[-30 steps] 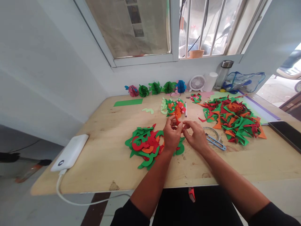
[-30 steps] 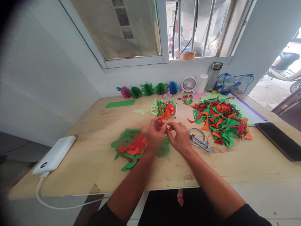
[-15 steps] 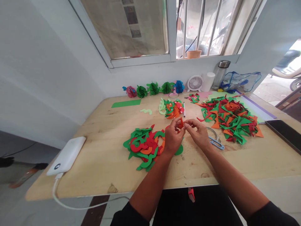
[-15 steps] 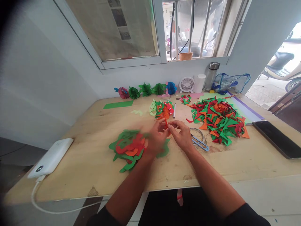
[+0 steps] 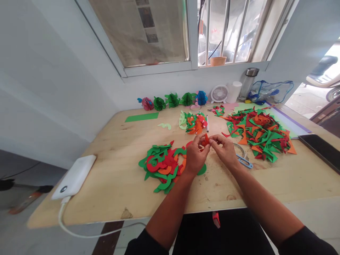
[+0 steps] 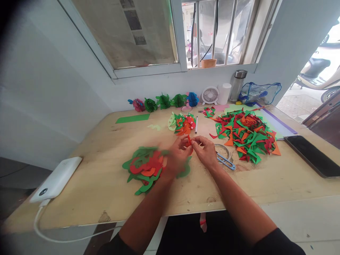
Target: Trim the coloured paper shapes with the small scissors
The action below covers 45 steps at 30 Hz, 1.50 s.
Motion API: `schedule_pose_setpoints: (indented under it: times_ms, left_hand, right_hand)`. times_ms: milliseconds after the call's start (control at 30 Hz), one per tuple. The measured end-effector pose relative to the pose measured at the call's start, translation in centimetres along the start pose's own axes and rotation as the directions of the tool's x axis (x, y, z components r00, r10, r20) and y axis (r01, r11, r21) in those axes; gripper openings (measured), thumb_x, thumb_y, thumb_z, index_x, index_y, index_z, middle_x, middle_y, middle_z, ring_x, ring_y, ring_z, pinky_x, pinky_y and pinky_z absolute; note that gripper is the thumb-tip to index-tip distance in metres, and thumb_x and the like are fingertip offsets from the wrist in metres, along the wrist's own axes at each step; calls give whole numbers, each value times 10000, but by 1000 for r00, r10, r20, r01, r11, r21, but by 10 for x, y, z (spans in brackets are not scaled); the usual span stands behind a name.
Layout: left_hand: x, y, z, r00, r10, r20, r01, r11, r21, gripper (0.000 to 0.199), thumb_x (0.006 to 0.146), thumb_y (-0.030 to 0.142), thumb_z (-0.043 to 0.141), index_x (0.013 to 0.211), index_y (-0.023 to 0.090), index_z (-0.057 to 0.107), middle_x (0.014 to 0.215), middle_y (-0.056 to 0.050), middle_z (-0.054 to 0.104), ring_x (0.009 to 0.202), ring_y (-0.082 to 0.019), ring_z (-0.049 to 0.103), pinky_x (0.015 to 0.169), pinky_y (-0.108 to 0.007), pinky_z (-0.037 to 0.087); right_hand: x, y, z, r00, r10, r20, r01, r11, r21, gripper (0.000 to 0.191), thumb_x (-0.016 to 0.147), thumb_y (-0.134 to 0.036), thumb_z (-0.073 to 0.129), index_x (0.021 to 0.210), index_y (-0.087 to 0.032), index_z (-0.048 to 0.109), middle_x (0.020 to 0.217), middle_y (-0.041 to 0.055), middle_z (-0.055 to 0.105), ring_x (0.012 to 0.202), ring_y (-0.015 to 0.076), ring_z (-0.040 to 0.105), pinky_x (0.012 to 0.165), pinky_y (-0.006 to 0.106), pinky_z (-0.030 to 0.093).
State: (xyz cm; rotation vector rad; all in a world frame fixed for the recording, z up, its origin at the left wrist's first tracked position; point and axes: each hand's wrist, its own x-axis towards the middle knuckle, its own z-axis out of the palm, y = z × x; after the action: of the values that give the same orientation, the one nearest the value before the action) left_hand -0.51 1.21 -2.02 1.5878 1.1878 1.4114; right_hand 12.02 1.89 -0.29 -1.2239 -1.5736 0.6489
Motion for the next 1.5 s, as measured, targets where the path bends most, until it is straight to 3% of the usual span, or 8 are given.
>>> schedule_pose_setpoints:
  times_ms: [267, 533, 767, 933, 1233, 1500]
  left_hand:
    - [0, -1, 0, 1000, 13, -15, -13, 1000, 24, 407, 784, 187, 575, 1190, 217, 573, 972, -60, 696, 800, -146, 649, 667, -235, 509]
    - [5, 1, -1, 991, -131, 6, 127, 950, -285, 390, 716, 132, 544, 1096, 166, 625, 1041, -90, 693, 933, -184, 659, 790, -287, 521]
    - [8, 6, -3, 969, -243, -36, 220, 923, -315, 317, 702, 197, 603, 1011, 155, 660, 1000, -95, 704, 854, -176, 670, 710, -264, 522]
    - [8, 9, -3, 970, -241, -36, 216, 920, -328, 301, 696, 274, 653, 970, 150, 674, 960, -88, 709, 824, -166, 665, 707, -261, 518]
    - [9, 11, -7, 947, -322, 0, 305, 897, -320, 227, 651, 362, 704, 730, 152, 670, 619, -1, 632, 536, -100, 555, 491, -200, 444]
    - [10, 8, -9, 934, -357, 30, 347, 880, -323, 266, 654, 401, 700, 681, 151, 613, 530, 26, 539, 458, -79, 475, 422, -187, 370]
  right_hand:
    - [0, -1, 0, 1000, 18, -15, -19, 1000, -24, 179, 783, -291, 513, 744, -179, 647, 715, 18, 668, 643, 140, 547, 627, 263, 430]
    - [0, 1, 0, 1000, 4, 6, -4, 999, -44, 181, 789, -302, 487, 700, -188, 596, 638, 3, 606, 593, 129, 498, 576, 251, 407]
    - [1, 2, -1, 999, 21, 48, -18, 998, -54, 181, 783, -300, 486, 675, -186, 574, 604, -14, 549, 581, 122, 466, 570, 245, 383]
    - [2, 1, 0, 999, 30, 31, -29, 999, -38, 170, 778, -286, 488, 672, -182, 571, 601, -17, 540, 578, 119, 455, 559, 241, 369]
    - [3, 4, 1, 997, 41, 64, -38, 998, -48, 164, 775, -270, 484, 664, -185, 570, 617, -13, 552, 601, 121, 471, 580, 242, 381]
    - [4, 3, -2, 997, 53, 60, -53, 999, -11, 165, 774, -282, 501, 707, -181, 612, 612, -15, 577, 589, 118, 499, 590, 245, 402]
